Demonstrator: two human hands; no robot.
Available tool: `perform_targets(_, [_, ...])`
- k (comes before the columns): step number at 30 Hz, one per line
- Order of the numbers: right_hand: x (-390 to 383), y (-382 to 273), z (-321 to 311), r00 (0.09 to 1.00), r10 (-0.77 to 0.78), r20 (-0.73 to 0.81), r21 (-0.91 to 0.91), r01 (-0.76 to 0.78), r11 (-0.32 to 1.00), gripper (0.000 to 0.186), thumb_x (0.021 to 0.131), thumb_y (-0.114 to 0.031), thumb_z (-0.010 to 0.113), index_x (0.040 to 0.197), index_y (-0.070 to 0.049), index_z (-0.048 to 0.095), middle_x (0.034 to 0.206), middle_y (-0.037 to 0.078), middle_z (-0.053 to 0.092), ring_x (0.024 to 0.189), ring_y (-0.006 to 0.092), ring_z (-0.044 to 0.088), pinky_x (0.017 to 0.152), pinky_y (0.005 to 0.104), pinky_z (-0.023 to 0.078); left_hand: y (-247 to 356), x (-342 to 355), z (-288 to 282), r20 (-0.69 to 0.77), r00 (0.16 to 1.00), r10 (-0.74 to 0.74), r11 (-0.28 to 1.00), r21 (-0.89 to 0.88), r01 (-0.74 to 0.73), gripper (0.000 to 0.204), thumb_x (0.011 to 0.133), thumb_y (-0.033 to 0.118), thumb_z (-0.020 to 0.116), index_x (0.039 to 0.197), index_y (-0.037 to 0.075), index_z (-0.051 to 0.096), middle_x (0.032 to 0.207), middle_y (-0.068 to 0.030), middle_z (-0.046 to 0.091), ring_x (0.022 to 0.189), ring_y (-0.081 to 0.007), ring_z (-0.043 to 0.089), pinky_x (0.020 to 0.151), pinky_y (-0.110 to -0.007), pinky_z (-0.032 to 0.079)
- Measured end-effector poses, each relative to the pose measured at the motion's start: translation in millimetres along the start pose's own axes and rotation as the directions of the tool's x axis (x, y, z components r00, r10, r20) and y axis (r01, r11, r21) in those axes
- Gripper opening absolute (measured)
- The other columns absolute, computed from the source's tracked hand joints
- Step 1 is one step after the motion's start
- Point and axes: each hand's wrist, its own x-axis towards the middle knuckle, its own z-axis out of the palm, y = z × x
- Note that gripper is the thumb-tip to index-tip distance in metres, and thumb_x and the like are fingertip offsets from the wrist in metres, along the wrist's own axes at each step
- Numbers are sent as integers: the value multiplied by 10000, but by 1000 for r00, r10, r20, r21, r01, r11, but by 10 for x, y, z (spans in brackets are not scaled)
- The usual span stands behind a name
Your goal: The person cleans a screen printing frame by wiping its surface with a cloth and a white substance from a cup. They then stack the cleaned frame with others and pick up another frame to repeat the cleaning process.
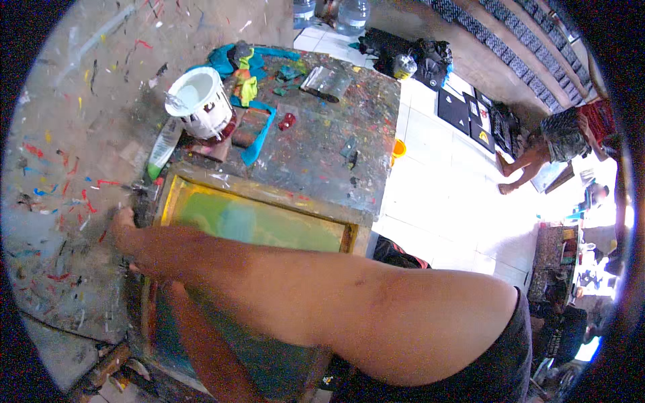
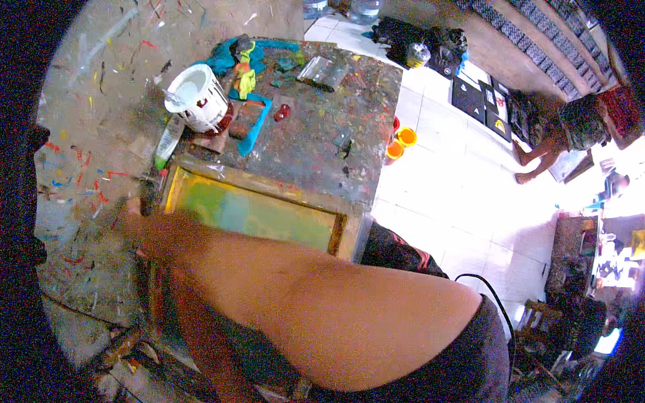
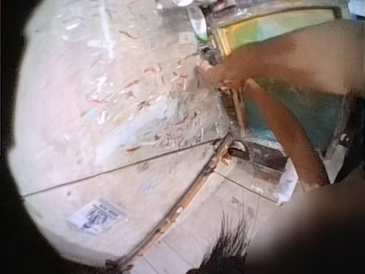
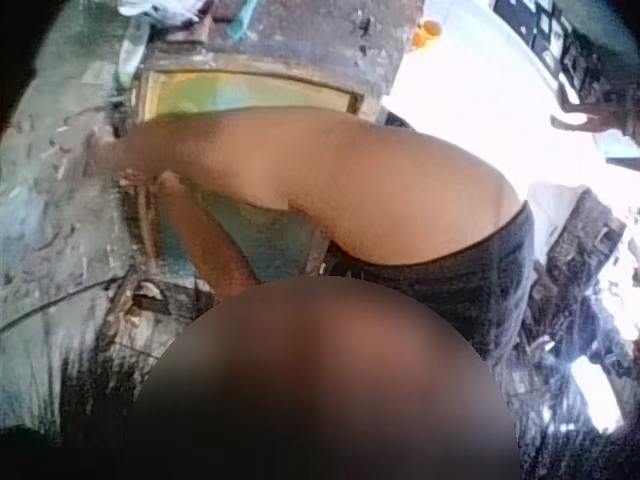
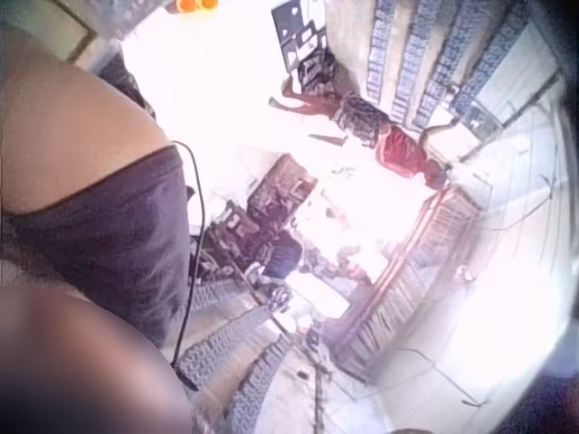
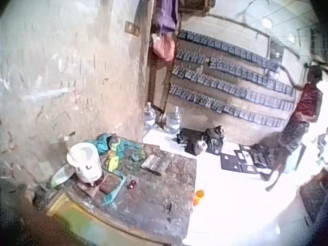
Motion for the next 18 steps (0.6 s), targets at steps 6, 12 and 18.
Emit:
perform_targets(6, [-347, 31, -65, 998, 67, -17, 13, -67, 998, 406, 835, -488, 644, 942, -109, 739, 814, 104, 695, 756, 288, 664, 675, 423, 521, -87, -85, 27, 19, 1000, 4, 996, 87, -5, 302, 759, 365, 739, 881, 95, 678, 879, -103, 683, 841, -309, 644, 856, -471, 418])
perform_targets(12, [-505, 31, -74, 994, 109, -22, 15, -108, 994, 406, 837, -488, 642, 959, -112, 734, 837, 106, 695, 780, 288, 663, 690, 425, 521, -126, -135, 3, 41, 999, 12, 992, 127, -17, 299, 740, 378, 755, 816, 100, 675, 812, -105, 675, 794, -324, 644, 850, -489, 392])
perform_targets(18, [-562, 23, -47, 991, 130, -41, 23, -129, 991, 406, 840, -488, 639, 976, -116, 729, 860, 108, 694, 803, 288, 663, 706, 428, 521, -116, -151, -82, 100, 995, -14, 982, 188, -5, 287, 795, 380, 704, 848, 98, 692, 817, -102, 687, 792, -328, 648, 856, -484, 396])
